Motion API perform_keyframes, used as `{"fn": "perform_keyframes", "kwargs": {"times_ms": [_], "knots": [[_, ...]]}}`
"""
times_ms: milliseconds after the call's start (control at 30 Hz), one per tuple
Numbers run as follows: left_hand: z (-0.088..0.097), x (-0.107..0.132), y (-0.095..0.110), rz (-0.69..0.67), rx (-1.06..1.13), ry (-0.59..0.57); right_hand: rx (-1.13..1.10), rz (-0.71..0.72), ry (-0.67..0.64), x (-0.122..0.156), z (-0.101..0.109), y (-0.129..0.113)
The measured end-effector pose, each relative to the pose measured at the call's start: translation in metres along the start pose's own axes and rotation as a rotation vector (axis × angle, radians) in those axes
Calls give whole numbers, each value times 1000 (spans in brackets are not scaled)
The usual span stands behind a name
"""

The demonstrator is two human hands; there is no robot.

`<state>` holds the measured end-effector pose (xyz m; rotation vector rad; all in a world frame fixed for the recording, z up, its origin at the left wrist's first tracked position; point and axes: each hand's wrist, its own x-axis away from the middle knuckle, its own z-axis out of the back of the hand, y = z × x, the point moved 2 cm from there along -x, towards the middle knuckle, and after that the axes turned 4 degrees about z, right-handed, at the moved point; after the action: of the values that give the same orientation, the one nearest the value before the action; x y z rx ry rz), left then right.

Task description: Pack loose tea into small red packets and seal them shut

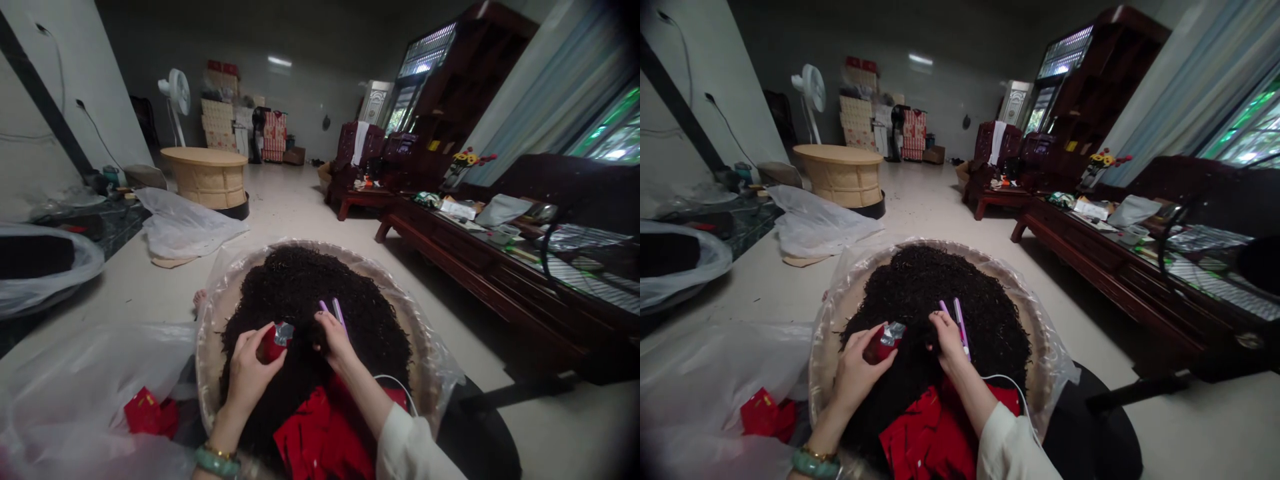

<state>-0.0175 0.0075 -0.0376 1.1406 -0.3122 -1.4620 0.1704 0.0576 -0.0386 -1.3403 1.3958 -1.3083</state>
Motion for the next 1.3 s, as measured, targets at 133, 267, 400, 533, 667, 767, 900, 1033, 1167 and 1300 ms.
{"fn": "perform_keyframes", "kwargs": {"times_ms": [133,267,400,533,667,767,900,1033,1167,1300], "knots": [[-7,-3,6,-10,-18,-34,-516,-359,-7,1,-4,-12],[-11,-7,14,-23,-59,-65,-787,-425,4,3,-10,-30],[-14,-11,21,-23,-108,-66,-808,-289,56,3,-19,-39],[-18,-11,25,-21,-155,-64,-771,-129,75,4,-28,-42],[-20,-11,26,-1,-183,-55,-706,-1,29,10,-35,-45],[-21,-11,27,33,-200,-57,-616,63,-2,15,-38,-45],[-21,-11,27,94,-194,-82,-433,98,-8,18,-37,-36],[-27,-9,24,116,-155,-91,-129,199,-20,17,-32,-24],[-34,-5,16,86,-95,-57,22,136,-73,10,-25,-7],[-39,-3,8,47,6,-43,147,86,-103,2,-12,-3]]}}
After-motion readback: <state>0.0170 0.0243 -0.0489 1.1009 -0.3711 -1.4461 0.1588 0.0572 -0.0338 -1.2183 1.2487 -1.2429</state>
